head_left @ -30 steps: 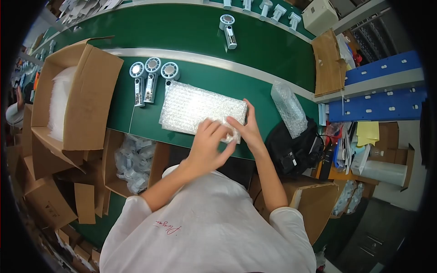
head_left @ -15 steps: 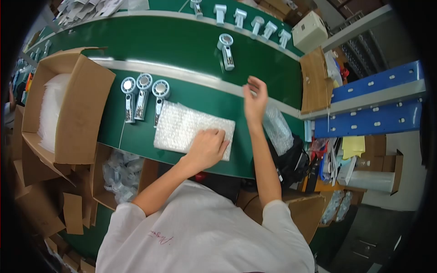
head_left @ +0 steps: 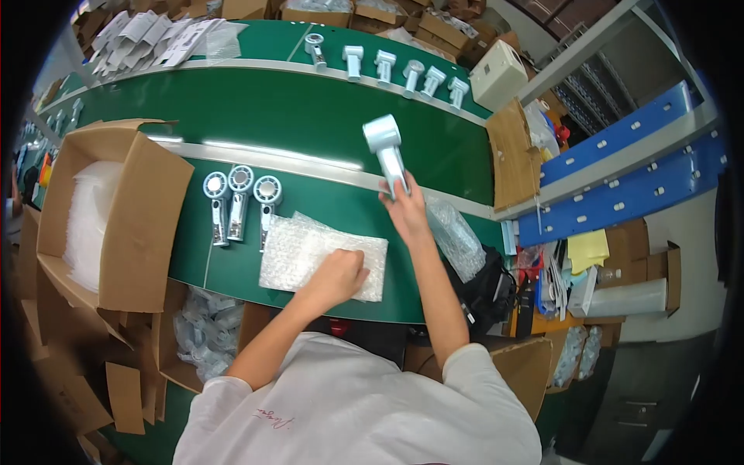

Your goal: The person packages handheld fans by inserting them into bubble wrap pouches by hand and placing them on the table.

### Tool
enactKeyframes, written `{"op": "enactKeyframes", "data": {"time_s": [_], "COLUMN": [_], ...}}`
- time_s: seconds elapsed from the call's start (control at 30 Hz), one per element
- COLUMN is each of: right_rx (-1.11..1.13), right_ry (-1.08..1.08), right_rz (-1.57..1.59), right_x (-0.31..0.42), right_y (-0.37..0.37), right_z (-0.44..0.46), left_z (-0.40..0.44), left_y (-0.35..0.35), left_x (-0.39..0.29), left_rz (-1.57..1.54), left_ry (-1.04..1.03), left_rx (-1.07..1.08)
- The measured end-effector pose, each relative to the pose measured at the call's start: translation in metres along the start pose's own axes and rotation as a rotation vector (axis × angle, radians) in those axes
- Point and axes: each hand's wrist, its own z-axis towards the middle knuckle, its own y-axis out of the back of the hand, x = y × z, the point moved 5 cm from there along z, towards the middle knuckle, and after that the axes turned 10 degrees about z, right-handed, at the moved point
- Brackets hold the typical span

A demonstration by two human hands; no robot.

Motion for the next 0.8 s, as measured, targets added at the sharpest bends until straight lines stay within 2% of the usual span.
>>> {"op": "enactKeyframes", "data": {"time_s": [0.13, 0.23, 0.33, 0.4, 0.47, 0.5, 0.63, 0.67, 0.8], "right_rx": [0.054, 0.085, 0.145, -0.026, -0.187, -0.186, -0.202, -0.203, -0.029], "right_ry": [0.039, -0.01, -0.047, -0.011, 0.043, 0.042, -0.084, -0.084, 0.168], "right_rz": [0.101, 0.232, 0.373, 0.087, -0.206, -0.197, -0.738, -0.734, -1.108], "right_x": [0.021, 0.01, -0.005, -0.018, -0.023, -0.023, -0.004, 0.003, 0.055], "right_y": [-0.018, -0.007, -0.002, 0.016, 0.028, 0.028, 0.026, 0.021, -0.03], "right_z": [-0.116, -0.172, -0.21, -0.221, -0.227, -0.227, -0.221, -0.221, -0.213], "left_z": [0.011, 0.014, 0.01, 0.01, 0.01, 0.01, 0.007, 0.006, 0.006], "left_y": [0.005, 0.005, 0.015, 0.015, 0.012, 0.01, 0.003, 0.005, 0.033], "left_x": [0.003, 0.007, 0.006, 0.01, 0.019, 0.022, 0.043, 0.039, -0.005], "left_rz": [-0.013, -0.032, -0.128, -0.154, -0.332, -0.324, -0.79, -0.787, -0.303], "left_ry": [-0.009, -0.038, -0.046, -0.038, 0.001, 0.004, 0.249, 0.25, 0.09], "left_rx": [0.062, 0.175, 0.191, 0.204, 0.203, 0.205, 0.072, 0.075, -0.164]}}
